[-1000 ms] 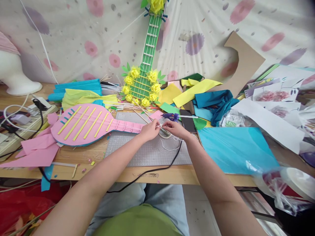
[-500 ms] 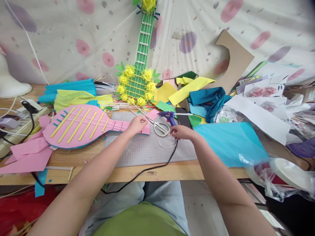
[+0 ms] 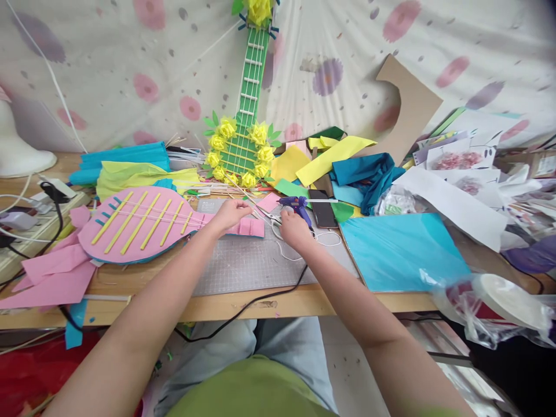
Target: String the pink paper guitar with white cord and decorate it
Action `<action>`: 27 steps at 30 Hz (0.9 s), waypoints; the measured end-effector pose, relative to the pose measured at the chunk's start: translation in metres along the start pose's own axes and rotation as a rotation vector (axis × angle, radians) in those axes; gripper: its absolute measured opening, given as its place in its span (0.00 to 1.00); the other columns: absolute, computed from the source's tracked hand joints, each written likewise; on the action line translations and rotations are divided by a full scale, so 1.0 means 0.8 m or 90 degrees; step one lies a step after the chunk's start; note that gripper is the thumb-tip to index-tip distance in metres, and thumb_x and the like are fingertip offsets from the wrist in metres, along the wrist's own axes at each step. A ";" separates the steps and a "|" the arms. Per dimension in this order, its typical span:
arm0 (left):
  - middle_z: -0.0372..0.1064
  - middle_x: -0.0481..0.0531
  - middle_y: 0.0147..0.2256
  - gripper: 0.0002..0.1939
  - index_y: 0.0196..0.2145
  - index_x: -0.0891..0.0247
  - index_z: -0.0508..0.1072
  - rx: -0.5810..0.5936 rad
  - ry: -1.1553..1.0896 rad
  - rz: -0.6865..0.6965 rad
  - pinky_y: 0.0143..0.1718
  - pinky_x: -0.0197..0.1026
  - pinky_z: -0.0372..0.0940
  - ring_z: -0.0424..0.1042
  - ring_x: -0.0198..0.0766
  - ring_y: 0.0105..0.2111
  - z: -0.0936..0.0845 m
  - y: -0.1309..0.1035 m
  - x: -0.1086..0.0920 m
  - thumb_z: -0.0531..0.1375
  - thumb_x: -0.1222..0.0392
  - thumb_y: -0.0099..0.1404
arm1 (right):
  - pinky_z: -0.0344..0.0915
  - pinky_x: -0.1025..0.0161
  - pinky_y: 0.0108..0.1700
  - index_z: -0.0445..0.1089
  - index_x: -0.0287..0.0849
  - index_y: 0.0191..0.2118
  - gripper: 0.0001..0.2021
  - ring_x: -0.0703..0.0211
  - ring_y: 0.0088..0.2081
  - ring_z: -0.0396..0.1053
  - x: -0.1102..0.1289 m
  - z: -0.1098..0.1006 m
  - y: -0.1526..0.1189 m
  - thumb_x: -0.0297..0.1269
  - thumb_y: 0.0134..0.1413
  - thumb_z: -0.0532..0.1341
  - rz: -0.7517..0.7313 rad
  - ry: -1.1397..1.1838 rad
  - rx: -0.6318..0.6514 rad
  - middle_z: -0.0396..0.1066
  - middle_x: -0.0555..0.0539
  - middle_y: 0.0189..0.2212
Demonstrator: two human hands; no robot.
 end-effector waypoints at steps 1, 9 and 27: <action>0.56 0.41 0.15 0.06 0.23 0.66 0.69 0.009 -0.029 -0.015 0.20 0.32 0.47 0.52 0.25 0.16 -0.005 -0.001 -0.002 0.60 0.60 0.49 | 0.59 0.59 0.44 0.62 0.30 0.47 0.15 0.47 0.45 0.65 0.002 0.005 0.005 0.24 0.54 0.48 0.008 -0.008 0.010 0.67 0.31 0.42; 0.42 0.38 0.15 0.11 0.23 0.64 0.64 0.120 -0.258 -0.031 0.14 0.30 0.33 0.40 0.22 0.13 -0.027 -0.002 -0.019 0.64 0.59 0.46 | 0.61 0.60 0.44 0.66 0.34 0.45 0.14 0.50 0.44 0.66 -0.005 -0.006 0.019 0.30 0.51 0.54 -0.032 0.097 -0.025 0.67 0.35 0.43; 0.54 0.42 0.13 0.06 0.19 0.65 0.69 -0.161 -0.135 -0.031 0.22 0.35 0.46 0.51 0.28 0.17 -0.016 0.014 0.004 0.62 0.62 0.46 | 0.60 0.68 0.25 0.59 0.41 0.31 0.17 0.69 0.22 0.59 -0.013 -0.079 0.043 0.50 0.45 0.61 -0.009 0.973 -0.074 0.61 0.53 0.23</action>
Point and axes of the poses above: each hand's wrist, its own y-axis towards the middle knuckle, its own z-axis out of the palm, x = y × z, the point moved 2 cm from there along y, towards the middle knuckle
